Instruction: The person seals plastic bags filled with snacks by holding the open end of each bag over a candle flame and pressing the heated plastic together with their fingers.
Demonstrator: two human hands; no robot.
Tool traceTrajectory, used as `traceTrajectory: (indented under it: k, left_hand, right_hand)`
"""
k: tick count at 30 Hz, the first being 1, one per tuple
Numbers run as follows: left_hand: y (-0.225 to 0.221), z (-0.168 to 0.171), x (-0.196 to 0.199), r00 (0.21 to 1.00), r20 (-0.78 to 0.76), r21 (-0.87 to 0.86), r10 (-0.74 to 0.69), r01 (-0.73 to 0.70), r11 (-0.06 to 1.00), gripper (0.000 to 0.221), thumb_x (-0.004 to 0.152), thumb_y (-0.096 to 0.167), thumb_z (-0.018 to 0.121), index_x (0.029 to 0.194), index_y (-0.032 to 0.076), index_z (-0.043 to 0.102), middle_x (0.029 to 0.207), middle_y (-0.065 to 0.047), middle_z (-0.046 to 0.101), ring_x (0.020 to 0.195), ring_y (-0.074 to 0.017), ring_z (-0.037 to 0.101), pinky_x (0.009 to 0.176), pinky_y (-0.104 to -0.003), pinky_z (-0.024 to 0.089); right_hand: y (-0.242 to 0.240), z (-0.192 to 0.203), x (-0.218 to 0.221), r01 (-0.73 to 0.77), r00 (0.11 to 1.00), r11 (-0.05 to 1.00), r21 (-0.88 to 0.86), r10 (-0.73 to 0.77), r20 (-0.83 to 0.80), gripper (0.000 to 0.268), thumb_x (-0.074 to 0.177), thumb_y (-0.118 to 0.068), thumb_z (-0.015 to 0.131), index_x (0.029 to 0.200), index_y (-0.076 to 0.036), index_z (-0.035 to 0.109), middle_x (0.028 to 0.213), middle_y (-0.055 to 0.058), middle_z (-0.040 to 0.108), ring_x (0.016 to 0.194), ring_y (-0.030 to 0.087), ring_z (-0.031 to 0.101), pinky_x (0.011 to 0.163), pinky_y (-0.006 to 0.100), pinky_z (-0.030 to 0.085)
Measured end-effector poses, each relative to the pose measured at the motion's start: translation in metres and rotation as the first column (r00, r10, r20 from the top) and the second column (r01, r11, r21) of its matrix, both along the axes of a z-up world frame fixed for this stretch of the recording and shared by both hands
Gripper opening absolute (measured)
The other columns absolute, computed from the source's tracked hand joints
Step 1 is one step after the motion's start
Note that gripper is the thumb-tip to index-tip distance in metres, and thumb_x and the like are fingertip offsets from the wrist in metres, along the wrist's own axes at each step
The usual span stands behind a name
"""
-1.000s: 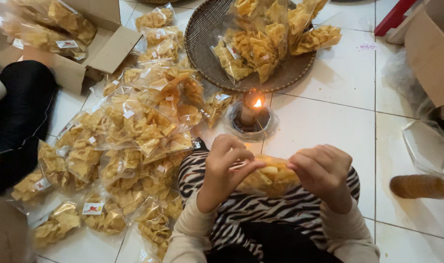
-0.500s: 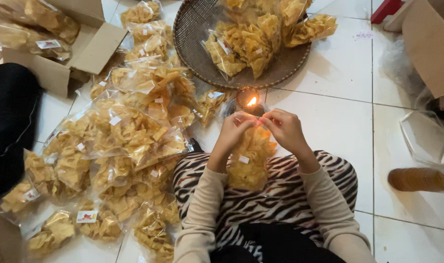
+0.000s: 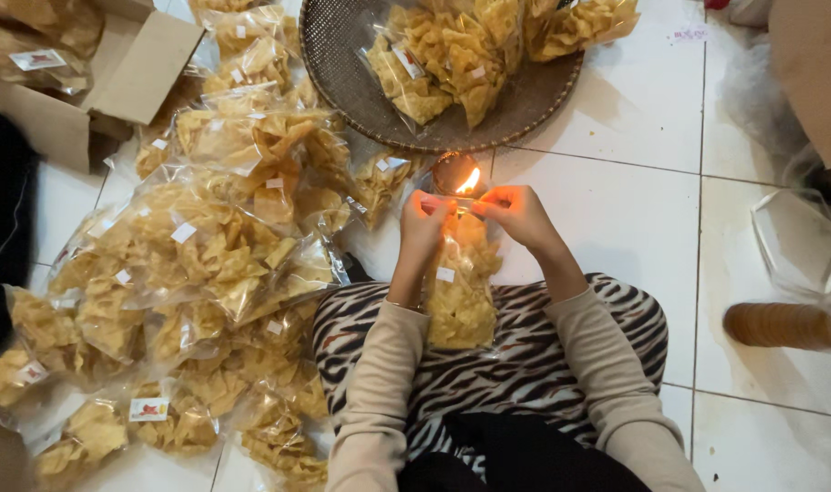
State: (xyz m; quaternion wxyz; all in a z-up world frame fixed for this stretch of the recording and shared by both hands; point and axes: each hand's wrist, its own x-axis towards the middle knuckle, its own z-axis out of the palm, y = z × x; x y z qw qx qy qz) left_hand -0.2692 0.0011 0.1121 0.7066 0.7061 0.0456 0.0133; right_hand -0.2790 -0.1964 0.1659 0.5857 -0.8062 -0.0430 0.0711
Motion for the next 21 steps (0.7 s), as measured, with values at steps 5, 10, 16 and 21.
traceTrajectory:
  k: [5, 10, 16, 21]
  left_hand:
    - [-0.001, 0.005, 0.003, 0.998, -0.019, 0.055, 0.055, -0.054, 0.997, 0.022, 0.080, 0.015, 0.078, 0.083, 0.003, 0.060, 0.077, -0.006, 0.068, 0.069, -0.0129, 0.062, 0.063, -0.028, 0.050]
    - [-0.002, 0.002, 0.003, 0.997, -0.006, 0.058, 0.082, -0.081, 0.995, 0.025, 0.079, 0.016, 0.079, 0.081, 0.004, 0.058, 0.077, -0.006, 0.066, 0.070, -0.0127, 0.060, 0.063, -0.028, 0.049]
    - [-0.001, 0.006, 0.003, 0.998, 0.016, 0.044, 0.063, -0.064, 0.997, 0.024, 0.080, 0.015, 0.077, 0.080, 0.004, 0.056, 0.077, -0.006, 0.065, 0.069, -0.0128, 0.059, 0.062, -0.028, 0.048]
    - [-0.004, 0.015, 0.000, 0.999, 0.002, -0.010, 0.051, -0.051, 0.999, 0.019, 0.080, 0.011, 0.074, 0.078, 0.004, 0.057, 0.080, -0.005, 0.069, 0.071, -0.0117, 0.061, 0.064, -0.027, 0.050]
  right_hand:
    - [0.002, -0.019, 0.007, 0.057, 0.997, 0.993, 0.101, -0.051, -0.064, 0.022, 0.090, -0.020, 0.075, 0.090, 0.002, 0.076, 0.081, 0.001, 0.072, 0.074, 0.006, 0.060, 0.066, 0.023, 0.047]
    - [0.001, -0.026, 0.008, 0.053, 0.998, 0.994, 0.099, -0.050, -0.029, 0.020, 0.090, -0.018, 0.076, 0.090, 0.002, 0.076, 0.081, 0.003, 0.072, 0.074, 0.007, 0.060, 0.067, 0.024, 0.047]
    - [0.002, -0.019, 0.006, 0.051, 0.998, 0.993, 0.110, -0.046, -0.048, 0.020, 0.091, -0.018, 0.074, 0.090, 0.002, 0.075, 0.082, 0.003, 0.073, 0.074, 0.008, 0.061, 0.067, 0.024, 0.047]
    - [-0.001, -0.009, 0.004, 0.033, 0.999, 0.990, 0.138, -0.027, -0.041, 0.019, 0.092, -0.017, 0.073, 0.090, 0.002, 0.075, 0.084, 0.003, 0.073, 0.077, 0.007, 0.062, 0.071, 0.023, 0.048]
